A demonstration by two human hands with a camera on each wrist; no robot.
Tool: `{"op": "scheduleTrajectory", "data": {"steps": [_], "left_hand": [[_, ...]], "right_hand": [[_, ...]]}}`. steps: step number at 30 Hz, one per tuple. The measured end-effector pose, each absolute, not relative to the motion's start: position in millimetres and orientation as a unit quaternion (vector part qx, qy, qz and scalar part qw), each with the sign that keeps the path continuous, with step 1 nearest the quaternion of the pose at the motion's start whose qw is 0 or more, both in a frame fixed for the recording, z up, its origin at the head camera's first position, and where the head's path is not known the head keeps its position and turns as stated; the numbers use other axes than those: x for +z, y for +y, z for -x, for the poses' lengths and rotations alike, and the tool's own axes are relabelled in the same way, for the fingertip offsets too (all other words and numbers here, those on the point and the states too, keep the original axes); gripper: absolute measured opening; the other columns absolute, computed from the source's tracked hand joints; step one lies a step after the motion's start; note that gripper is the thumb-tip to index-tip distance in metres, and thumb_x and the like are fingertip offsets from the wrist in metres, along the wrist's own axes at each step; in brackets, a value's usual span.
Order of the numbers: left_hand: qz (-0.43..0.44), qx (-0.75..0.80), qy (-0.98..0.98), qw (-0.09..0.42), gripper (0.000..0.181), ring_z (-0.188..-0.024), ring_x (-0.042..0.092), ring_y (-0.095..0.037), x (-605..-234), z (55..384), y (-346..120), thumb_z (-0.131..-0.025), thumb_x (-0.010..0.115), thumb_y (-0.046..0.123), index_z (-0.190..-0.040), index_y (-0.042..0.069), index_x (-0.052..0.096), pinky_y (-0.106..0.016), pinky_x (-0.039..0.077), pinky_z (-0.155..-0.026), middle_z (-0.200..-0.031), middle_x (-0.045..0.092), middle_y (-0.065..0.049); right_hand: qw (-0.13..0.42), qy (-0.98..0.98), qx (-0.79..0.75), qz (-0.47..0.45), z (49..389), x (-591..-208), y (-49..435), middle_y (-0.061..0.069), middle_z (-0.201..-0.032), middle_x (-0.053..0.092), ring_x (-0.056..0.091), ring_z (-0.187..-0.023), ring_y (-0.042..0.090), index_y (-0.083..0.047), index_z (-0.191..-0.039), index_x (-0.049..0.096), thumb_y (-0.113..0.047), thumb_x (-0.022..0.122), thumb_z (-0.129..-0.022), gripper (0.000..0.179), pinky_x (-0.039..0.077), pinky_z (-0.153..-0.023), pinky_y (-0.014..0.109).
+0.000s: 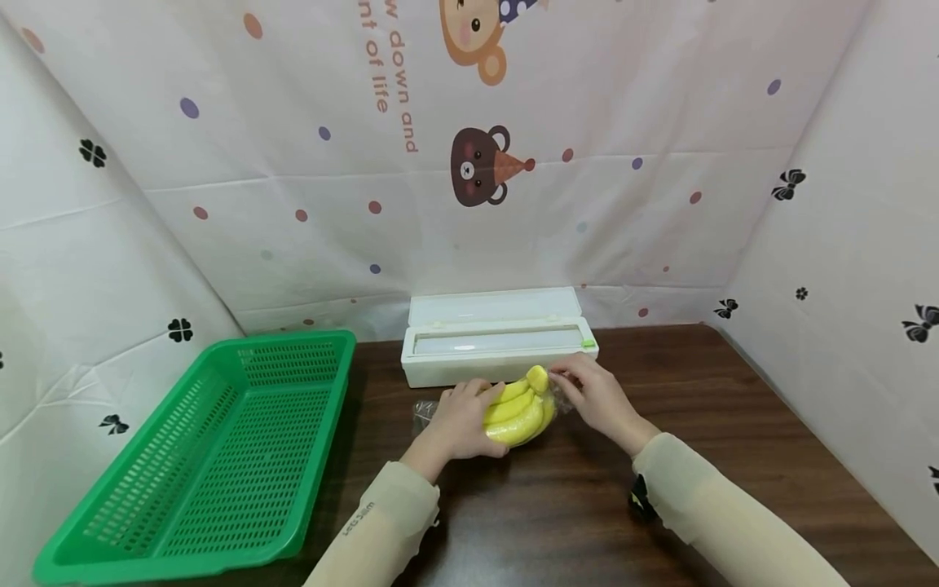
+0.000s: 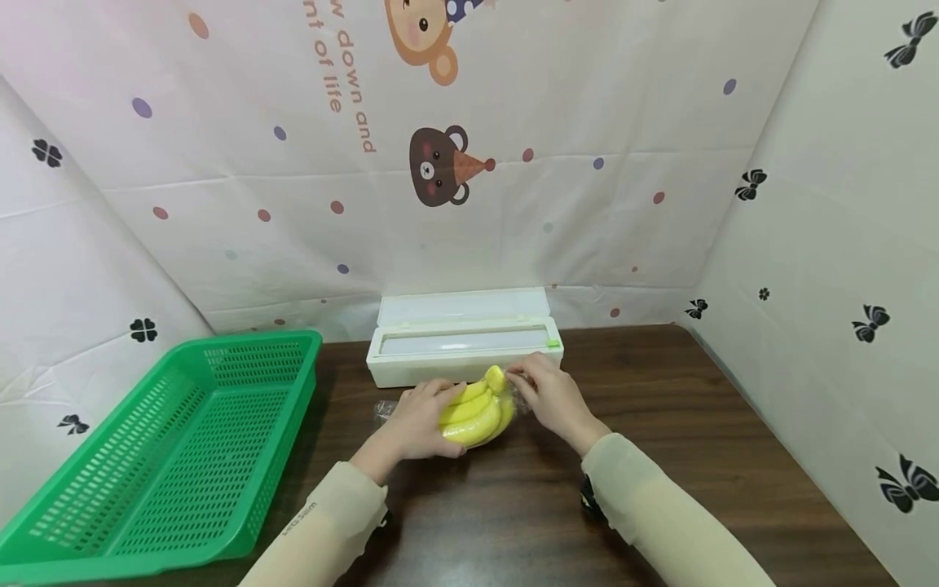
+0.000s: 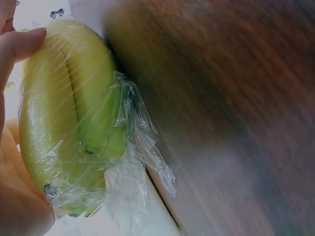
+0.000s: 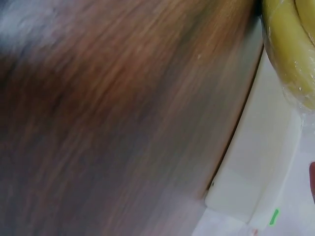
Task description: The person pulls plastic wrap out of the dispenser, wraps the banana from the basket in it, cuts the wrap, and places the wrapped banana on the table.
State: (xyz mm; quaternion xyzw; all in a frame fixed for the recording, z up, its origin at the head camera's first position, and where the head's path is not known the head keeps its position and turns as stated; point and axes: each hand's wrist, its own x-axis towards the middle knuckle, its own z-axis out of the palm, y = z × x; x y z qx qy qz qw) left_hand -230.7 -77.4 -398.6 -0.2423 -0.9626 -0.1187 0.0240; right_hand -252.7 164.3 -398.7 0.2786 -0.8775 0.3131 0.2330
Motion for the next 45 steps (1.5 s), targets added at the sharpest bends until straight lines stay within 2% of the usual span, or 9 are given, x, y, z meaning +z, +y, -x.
{"op": "scheduleTrajectory", "data": {"steps": [6, 11, 16, 18, 22, 25, 30, 38, 45], "left_hand": [[0.246, -0.120, -0.962, 0.022, 0.095, -0.116, 0.048, -0.026, -404.2, 229.8, -77.4, -0.065, 0.075, 0.054, -0.145, 0.018, 0.039, -0.043, 0.039, -0.090, -0.134, 0.047, -0.006], [0.244, -0.125, -0.961, 0.023, 0.095, -0.116, 0.048, -0.026, -403.3, 231.4, -77.7, -0.065, 0.075, 0.055, -0.145, 0.018, 0.040, -0.043, 0.039, -0.089, -0.136, 0.047, -0.007], [0.242, -0.135, -0.961, 0.020, 0.094, -0.118, 0.047, -0.027, -397.8, 234.4, -78.8, -0.066, 0.075, 0.054, -0.145, 0.018, 0.039, -0.044, 0.039, -0.092, -0.137, 0.046, -0.007], [0.241, -0.139, -0.960, 0.014, 0.094, -0.118, 0.047, -0.026, -396.5, 234.1, -79.7, -0.066, 0.075, 0.053, -0.145, 0.018, 0.039, -0.044, 0.038, -0.094, -0.138, 0.046, -0.007], [0.241, -0.147, -0.959, 0.006, 0.094, -0.119, 0.047, -0.026, -397.8, 232.2, -81.5, -0.066, 0.076, 0.053, -0.145, 0.018, 0.039, -0.045, 0.038, -0.097, -0.138, 0.046, -0.007], [0.243, -0.155, -0.958, 0.004, 0.094, -0.118, 0.047, -0.026, -400.5, 231.5, -82.8, -0.065, 0.076, 0.053, -0.145, 0.017, 0.040, -0.045, 0.038, -0.097, -0.138, 0.046, -0.007], [0.246, -0.163, -0.955, 0.007, 0.094, -0.118, 0.047, -0.026, -403.9, 231.4, -85.0, -0.064, 0.077, 0.052, -0.145, 0.017, 0.040, -0.045, 0.038, -0.097, -0.137, 0.047, -0.007], [0.247, -0.170, -0.954, 0.010, 0.094, -0.115, 0.049, -0.025, -402.1, 232.4, -86.6, -0.064, 0.077, 0.051, -0.144, 0.018, 0.041, -0.045, 0.039, -0.097, -0.137, 0.048, -0.006], [0.255, -0.162, -0.953, 0.008, 0.094, -0.115, 0.049, -0.024, -398.7, 233.2, -85.7, -0.064, 0.077, 0.050, -0.144, 0.018, 0.041, -0.043, 0.039, -0.096, -0.136, 0.048, -0.005]], "right_hand": [[0.143, -0.881, 0.357, -0.275, 244.2, -401.7, 168.1, 0.003, -0.114, 0.060, 0.058, -0.089, 0.011, -0.013, -0.116, 0.065, -0.014, 0.053, -0.096, 0.024, 0.051, -0.072, 0.027], [0.082, -0.874, 0.386, -0.286, 240.5, -398.9, 173.9, 0.011, -0.128, 0.051, 0.056, -0.098, 0.020, -0.006, -0.128, 0.058, -0.009, 0.060, -0.088, 0.039, 0.048, -0.071, 0.025], [0.063, -0.884, 0.335, -0.319, 241.5, -395.2, 181.0, 0.015, -0.136, 0.039, 0.048, -0.117, 0.028, -0.010, -0.140, 0.046, -0.005, 0.062, -0.085, 0.058, 0.047, -0.083, 0.035], [0.064, -0.888, 0.314, -0.330, 242.3, -396.1, 182.2, 0.015, -0.135, 0.039, 0.048, -0.118, 0.027, -0.012, -0.142, 0.043, -0.003, 0.061, -0.086, 0.060, 0.046, -0.085, 0.037], [0.088, -0.888, 0.301, -0.336, 242.8, -399.8, 182.4, 0.009, -0.121, 0.051, 0.054, -0.101, 0.018, -0.014, -0.141, 0.046, -0.001, 0.061, -0.087, 0.058, 0.048, -0.079, 0.032], [0.100, -0.887, 0.317, -0.320, 242.4, -401.4, 181.1, 0.006, -0.115, 0.060, 0.057, -0.091, 0.013, -0.013, -0.135, 0.052, -0.001, 0.062, -0.086, 0.051, 0.050, -0.074, 0.029], [0.097, -0.891, 0.340, -0.286, 243.2, -401.8, 175.8, 0.005, -0.110, 0.066, 0.062, -0.087, 0.012, -0.010, -0.123, 0.061, -0.005, 0.063, -0.088, 0.035, 0.052, -0.072, 0.025], [0.136, -0.884, 0.367, -0.255, 247.8, -401.3, 164.9, 0.004, -0.103, 0.069, 0.064, -0.083, 0.012, -0.011, -0.110, 0.069, -0.010, 0.066, -0.087, 0.023, 0.053, -0.067, 0.023], [0.176, -0.888, 0.369, -0.210, 248.6, -405.8, 155.7, 0.002, -0.092, 0.062, 0.058, -0.080, 0.013, -0.012, -0.095, 0.068, -0.012, 0.069, -0.085, 0.010, 0.053, -0.069, 0.035]]}}
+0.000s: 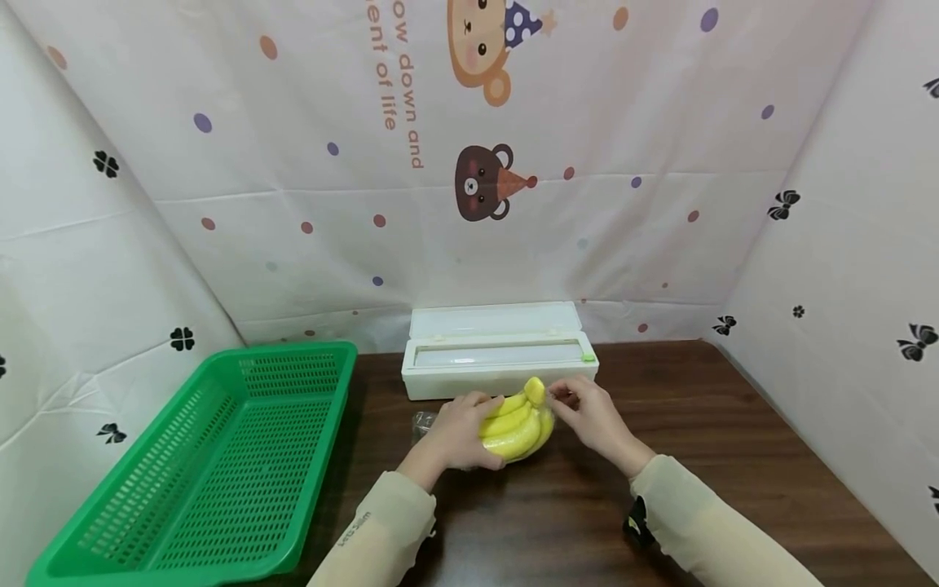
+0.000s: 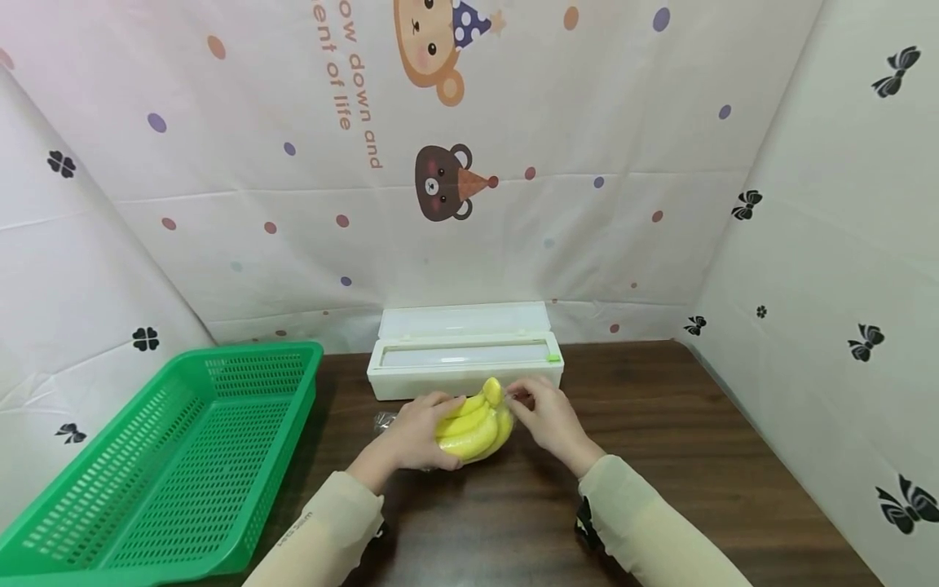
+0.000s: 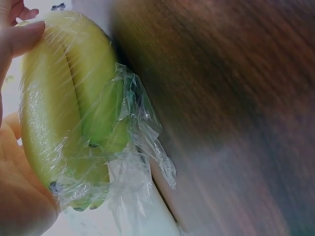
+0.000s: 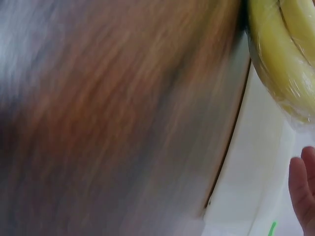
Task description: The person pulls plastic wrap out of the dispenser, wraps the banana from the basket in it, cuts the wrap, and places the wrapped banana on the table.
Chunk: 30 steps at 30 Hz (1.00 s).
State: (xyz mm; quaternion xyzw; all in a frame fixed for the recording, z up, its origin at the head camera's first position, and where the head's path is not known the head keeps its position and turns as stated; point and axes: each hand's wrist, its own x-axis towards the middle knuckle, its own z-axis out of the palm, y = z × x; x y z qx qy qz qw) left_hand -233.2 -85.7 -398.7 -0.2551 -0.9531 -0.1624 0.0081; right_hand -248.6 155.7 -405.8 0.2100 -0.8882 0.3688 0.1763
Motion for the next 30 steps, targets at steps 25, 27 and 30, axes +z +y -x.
{"op": "scheduleTrajectory", "data": {"steps": [25, 27, 30], "left_hand": [[0.251, -0.159, -0.955, 0.006, 0.094, -0.115, 0.049, -0.023, -399.8, 231.9, -87.5, -0.064, 0.077, 0.050, -0.144, 0.019, 0.040, -0.043, 0.039, -0.099, -0.135, 0.048, -0.004], [0.254, -0.157, -0.954, 0.006, 0.094, -0.115, 0.049, -0.022, -399.6, 231.8, -87.4, -0.063, 0.077, 0.050, -0.144, 0.020, 0.041, -0.042, 0.040, -0.099, -0.134, 0.049, -0.003], [0.260, -0.151, -0.954, 0.010, 0.093, -0.115, 0.049, -0.021, -398.1, 231.5, -87.5, -0.063, 0.078, 0.049, -0.144, 0.021, 0.042, -0.041, 0.040, -0.099, -0.133, 0.049, -0.002]], "right_hand": [[-0.025, -0.821, 0.569, -0.037, 240.4, -399.0, 150.6, 0.013, -0.090, 0.069, 0.066, -0.075, 0.018, 0.006, -0.109, 0.067, -0.012, 0.050, -0.093, 0.029, 0.055, -0.060, 0.030], [-0.043, -0.819, 0.571, -0.050, 236.7, -395.8, 151.9, 0.016, -0.099, 0.069, 0.066, -0.080, 0.018, 0.007, -0.109, 0.067, -0.013, 0.051, -0.094, 0.030, 0.056, -0.065, 0.032], [-0.068, -0.813, 0.573, -0.078, 233.2, -390.9, 154.5, 0.019, -0.110, 0.067, 0.067, -0.087, 0.019, 0.010, -0.111, 0.065, -0.015, 0.051, -0.094, 0.033, 0.057, -0.073, 0.034]]}}
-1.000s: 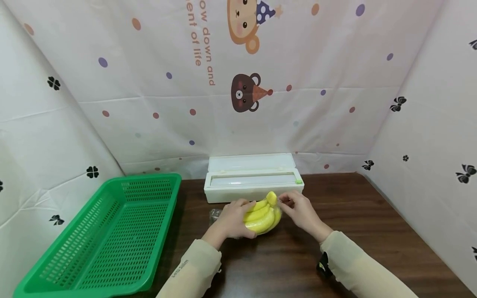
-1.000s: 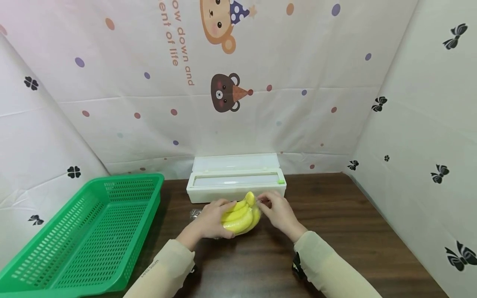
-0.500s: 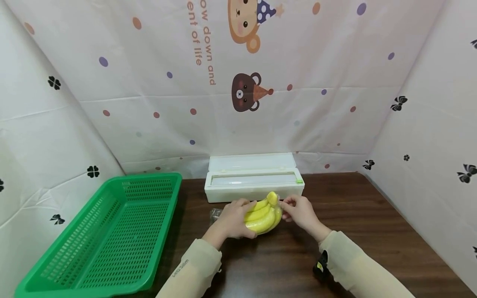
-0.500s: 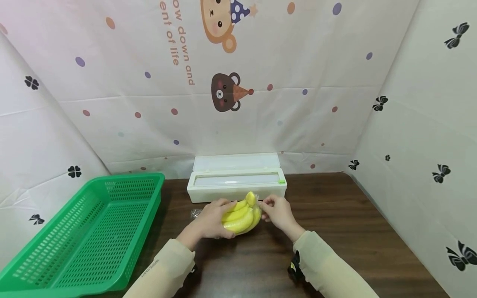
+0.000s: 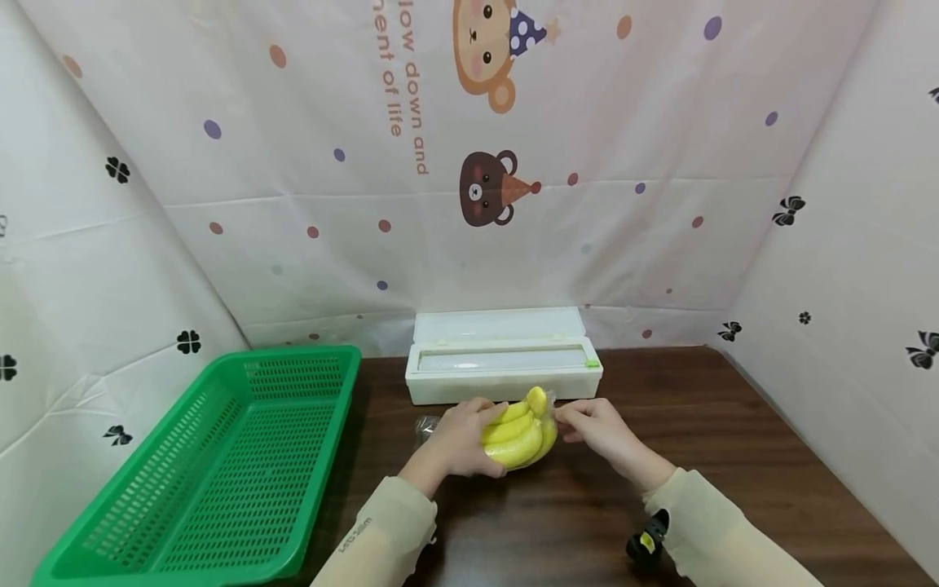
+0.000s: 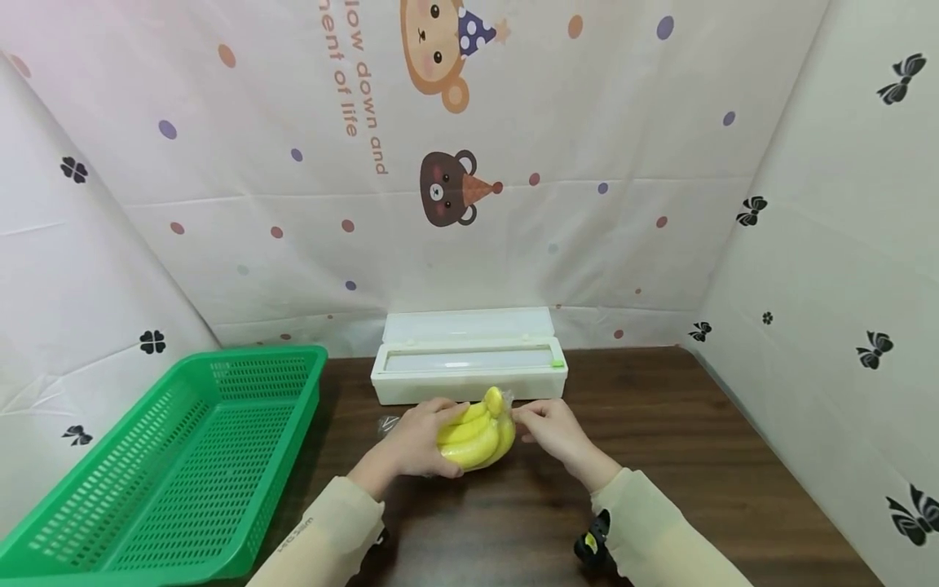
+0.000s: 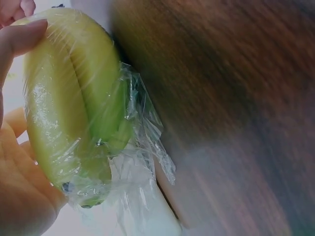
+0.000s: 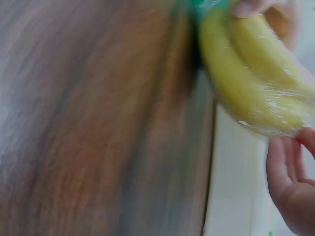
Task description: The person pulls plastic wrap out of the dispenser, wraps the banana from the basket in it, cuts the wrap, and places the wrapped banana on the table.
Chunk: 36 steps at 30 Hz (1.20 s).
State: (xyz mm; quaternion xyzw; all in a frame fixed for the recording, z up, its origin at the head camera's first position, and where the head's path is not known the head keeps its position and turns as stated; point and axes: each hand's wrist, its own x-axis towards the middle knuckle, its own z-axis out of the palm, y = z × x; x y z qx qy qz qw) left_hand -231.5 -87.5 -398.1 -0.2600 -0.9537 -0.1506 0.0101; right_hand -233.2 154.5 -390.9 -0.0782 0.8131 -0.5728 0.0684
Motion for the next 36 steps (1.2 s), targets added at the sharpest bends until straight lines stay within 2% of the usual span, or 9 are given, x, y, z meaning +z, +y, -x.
{"op": "scheduleTrajectory", "data": {"steps": [6, 8, 14, 17, 19, 23, 25, 28, 36], "left_hand": [[0.266, -0.146, -0.953, 0.015, 0.093, -0.116, 0.049, -0.022, -397.6, 230.1, -87.5, -0.063, 0.079, 0.048, -0.143, 0.020, 0.042, -0.040, 0.040, -0.099, -0.132, 0.050, -0.003], [0.268, -0.145, -0.952, 0.015, 0.093, -0.116, 0.049, -0.022, -397.5, 230.4, -87.4, -0.063, 0.079, 0.048, -0.143, 0.019, 0.043, -0.040, 0.040, -0.099, -0.132, 0.050, -0.003], [0.273, -0.138, -0.952, 0.021, 0.092, -0.117, 0.050, -0.023, -398.9, 232.2, -85.5, -0.062, 0.079, 0.048, -0.142, 0.018, 0.044, -0.041, 0.039, -0.100, -0.131, 0.051, -0.003], [0.274, -0.135, -0.952, 0.022, 0.092, -0.117, 0.050, -0.022, -398.9, 232.7, -84.6, -0.062, 0.079, 0.047, -0.142, 0.019, 0.044, -0.041, 0.040, -0.099, -0.131, 0.051, -0.003], [0.274, -0.136, -0.952, 0.020, 0.092, -0.117, 0.050, -0.022, -398.2, 232.6, -84.2, -0.063, 0.079, 0.047, -0.142, 0.019, 0.044, -0.041, 0.040, -0.099, -0.131, 0.051, -0.003], [0.272, -0.143, -0.951, 0.013, 0.092, -0.116, 0.050, -0.021, -396.7, 231.8, -83.8, -0.062, 0.080, 0.046, -0.142, 0.020, 0.044, -0.040, 0.040, -0.100, -0.131, 0.051, -0.002], [0.272, -0.145, -0.951, 0.010, 0.092, -0.116, 0.050, -0.021, -396.0, 232.1, -83.9, -0.062, 0.080, 0.046, -0.142, 0.019, 0.044, -0.040, 0.040, -0.100, -0.131, 0.051, -0.002], [0.273, -0.142, -0.951, 0.009, 0.092, -0.115, 0.051, -0.022, -395.0, 233.0, -83.7, -0.062, 0.081, 0.046, -0.142, 0.019, 0.044, -0.040, 0.040, -0.099, -0.131, 0.052, -0.003], [0.262, -0.142, -0.955, 0.010, 0.095, -0.114, 0.052, -0.021, -394.2, 230.9, -82.6, -0.062, 0.082, 0.047, -0.143, 0.017, 0.043, -0.038, 0.043, -0.097, -0.131, 0.052, -0.003]], "right_hand": [[0.099, 0.790, -0.595, 0.106, 227.1, -385.5, 163.6, 0.022, -0.117, 0.063, 0.067, -0.099, 0.023, 0.004, -0.135, 0.046, -0.015, 0.050, -0.096, 0.044, 0.055, -0.082, 0.038], [0.105, 0.791, -0.588, 0.129, 225.9, -385.7, 167.0, 0.024, -0.122, 0.060, 0.065, -0.103, 0.026, 0.002, -0.138, 0.043, -0.015, 0.052, -0.096, 0.047, 0.055, -0.084, 0.039], [0.081, 0.819, -0.526, 0.212, 222.8, -390.8, 167.3, 0.030, -0.134, 0.047, 0.060, -0.109, 0.034, 0.011, -0.129, 0.050, -0.010, 0.056, -0.093, 0.043, 0.055, -0.079, 0.029], [0.061, 0.831, -0.504, 0.229, 218.9, -389.5, 164.1, 0.031, -0.134, 0.043, 0.058, -0.111, 0.038, 0.013, -0.129, 0.049, -0.009, 0.056, -0.092, 0.044, 0.055, -0.077, 0.026], [0.055, 0.839, -0.490, 0.229, 214.8, -387.1, 162.2, 0.029, -0.137, 0.043, 0.056, -0.115, 0.038, 0.012, -0.130, 0.048, -0.010, 0.057, -0.092, 0.046, 0.053, -0.081, 0.028], [0.063, 0.852, -0.468, 0.225, 206.0, -382.8, 159.8, 0.023, -0.140, 0.046, 0.049, -0.124, 0.035, 0.007, -0.137, 0.043, -0.016, 0.057, -0.093, 0.051, 0.045, -0.097, 0.042], [0.074, 0.853, -0.466, 0.221, 202.2, -380.6, 158.1, 0.022, -0.142, 0.044, 0.046, -0.127, 0.034, 0.004, -0.140, 0.040, -0.018, 0.057, -0.093, 0.055, 0.042, -0.100, 0.048], [0.072, 0.860, -0.461, 0.206, 199.9, -378.5, 154.8, 0.021, -0.141, 0.046, 0.046, -0.128, 0.034, 0.003, -0.140, 0.040, -0.024, 0.058, -0.093, 0.057, 0.041, -0.100, 0.050], [0.016, 0.884, -0.442, 0.151, 205.8, -382.2, 144.4, 0.017, -0.131, 0.056, 0.053, -0.120, 0.030, 0.001, -0.133, 0.051, -0.032, 0.062, -0.090, 0.056, 0.044, -0.097, 0.050]]}}
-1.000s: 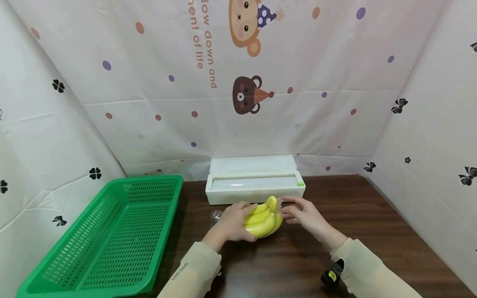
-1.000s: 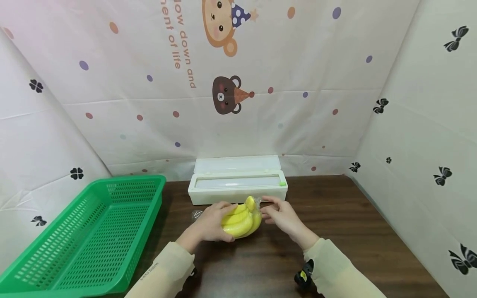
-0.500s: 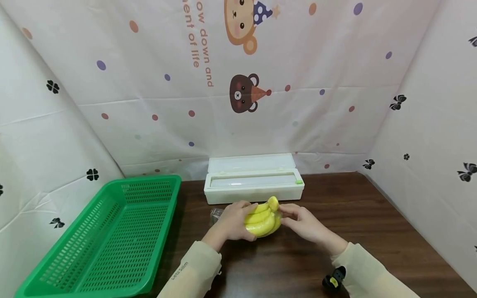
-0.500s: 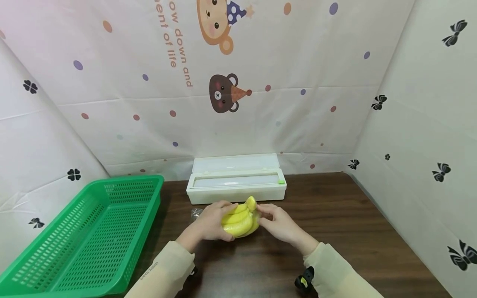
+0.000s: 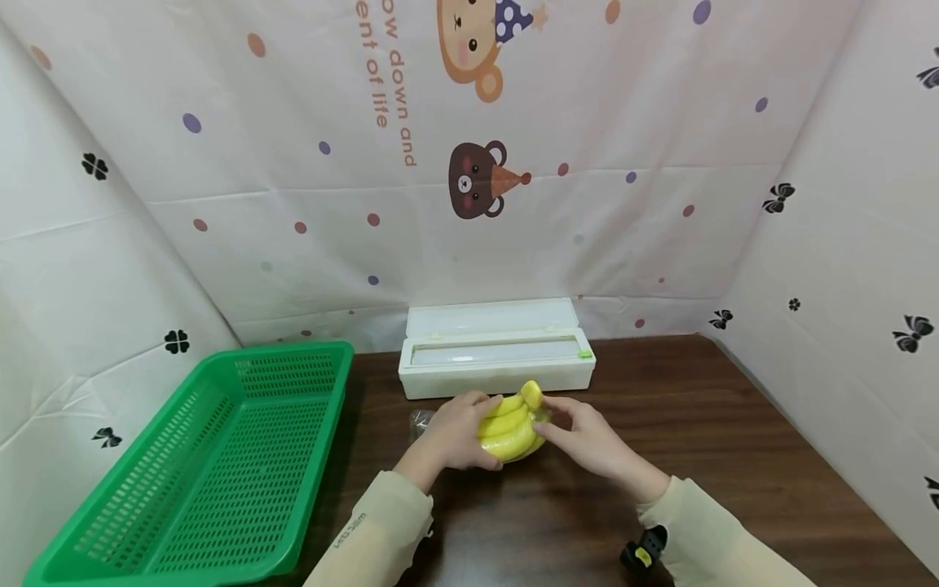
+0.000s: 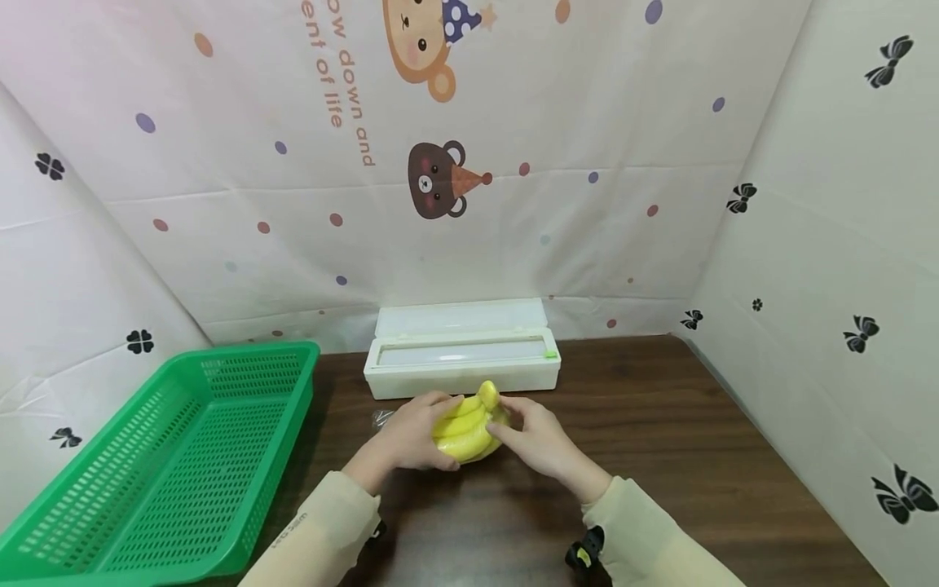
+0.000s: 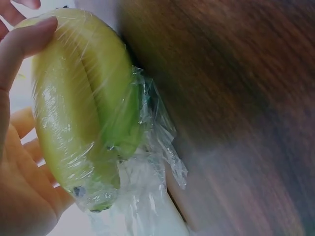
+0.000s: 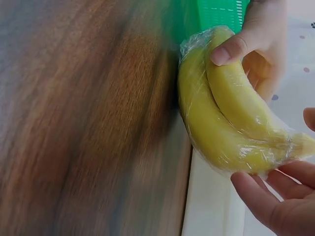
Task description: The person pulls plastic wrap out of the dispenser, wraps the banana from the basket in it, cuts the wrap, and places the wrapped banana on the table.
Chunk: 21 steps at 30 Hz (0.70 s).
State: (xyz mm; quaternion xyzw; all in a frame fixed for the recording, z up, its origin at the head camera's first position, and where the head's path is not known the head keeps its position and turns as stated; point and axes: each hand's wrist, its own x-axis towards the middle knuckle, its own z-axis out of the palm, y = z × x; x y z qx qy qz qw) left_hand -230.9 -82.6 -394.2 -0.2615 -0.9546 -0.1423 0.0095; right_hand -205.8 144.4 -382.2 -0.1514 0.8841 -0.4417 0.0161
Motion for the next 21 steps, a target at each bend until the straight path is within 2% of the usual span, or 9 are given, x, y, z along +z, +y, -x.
{"op": "scheduleTrajectory", "data": {"steps": [4, 8, 11, 13, 16, 21], "left_hand": [[0.257, -0.147, -0.955, 0.008, 0.098, -0.117, 0.051, -0.021, -393.5, 230.3, -82.0, -0.062, 0.082, 0.049, -0.144, 0.015, 0.041, -0.038, 0.043, -0.099, -0.134, 0.051, -0.003], [0.254, -0.153, -0.955, 0.011, 0.096, -0.119, 0.052, -0.022, -394.4, 228.8, -79.9, -0.061, 0.083, 0.050, -0.140, 0.011, 0.044, -0.039, 0.043, -0.099, -0.135, 0.052, -0.005], [0.251, -0.150, -0.956, 0.020, 0.092, -0.116, 0.053, -0.022, -395.6, 226.8, -78.0, -0.061, 0.082, 0.052, -0.136, 0.010, 0.048, -0.039, 0.044, -0.097, -0.132, 0.054, -0.006], [0.249, -0.144, -0.957, 0.027, 0.092, -0.115, 0.054, -0.023, -396.0, 225.4, -77.0, -0.062, 0.081, 0.055, -0.135, 0.010, 0.049, -0.040, 0.045, -0.095, -0.131, 0.055, -0.006], [0.244, -0.141, -0.959, 0.029, 0.092, -0.113, 0.055, -0.023, -395.8, 224.2, -76.0, -0.064, 0.077, 0.060, -0.136, 0.009, 0.049, -0.041, 0.046, -0.093, -0.129, 0.056, -0.007], [0.242, -0.140, -0.960, 0.028, 0.088, -0.105, 0.057, -0.020, -393.0, 224.2, -76.6, -0.067, 0.073, 0.062, -0.135, 0.010, 0.050, -0.039, 0.048, -0.088, -0.123, 0.059, -0.004]], "right_hand": [[-0.006, 0.894, -0.430, 0.125, 211.9, -384.5, 140.0, 0.015, -0.124, 0.059, 0.055, -0.115, 0.029, 0.000, -0.126, 0.056, -0.034, 0.064, -0.088, 0.052, 0.046, -0.093, 0.048], [-0.024, 0.905, -0.414, 0.098, 217.1, -385.7, 135.4, 0.013, -0.113, 0.063, 0.059, -0.098, 0.023, -0.001, -0.116, 0.061, -0.037, 0.068, -0.085, 0.048, 0.050, -0.079, 0.037], [-0.033, 0.905, -0.414, 0.093, 220.9, -386.1, 131.9, 0.010, -0.103, 0.066, 0.059, -0.083, 0.016, -0.001, -0.111, 0.063, -0.035, 0.069, -0.084, 0.043, 0.049, -0.067, 0.028], [-0.042, 0.905, -0.412, 0.095, 224.0, -385.8, 130.4, 0.009, -0.099, 0.066, 0.059, -0.079, 0.014, -0.002, -0.110, 0.063, -0.032, 0.069, -0.085, 0.039, 0.048, -0.063, 0.025], [-0.051, 0.907, -0.406, 0.104, 229.8, -384.8, 130.1, 0.009, -0.100, 0.066, 0.060, -0.079, 0.014, -0.002, -0.112, 0.063, -0.028, 0.067, -0.087, 0.036, 0.049, -0.062, 0.025], [-0.056, 0.909, -0.394, 0.122, 243.0, -383.2, 131.8, 0.012, -0.111, 0.065, 0.063, -0.091, 0.021, -0.003, -0.118, 0.062, -0.024, 0.064, -0.089, 0.036, 0.052, -0.067, 0.028]]}}
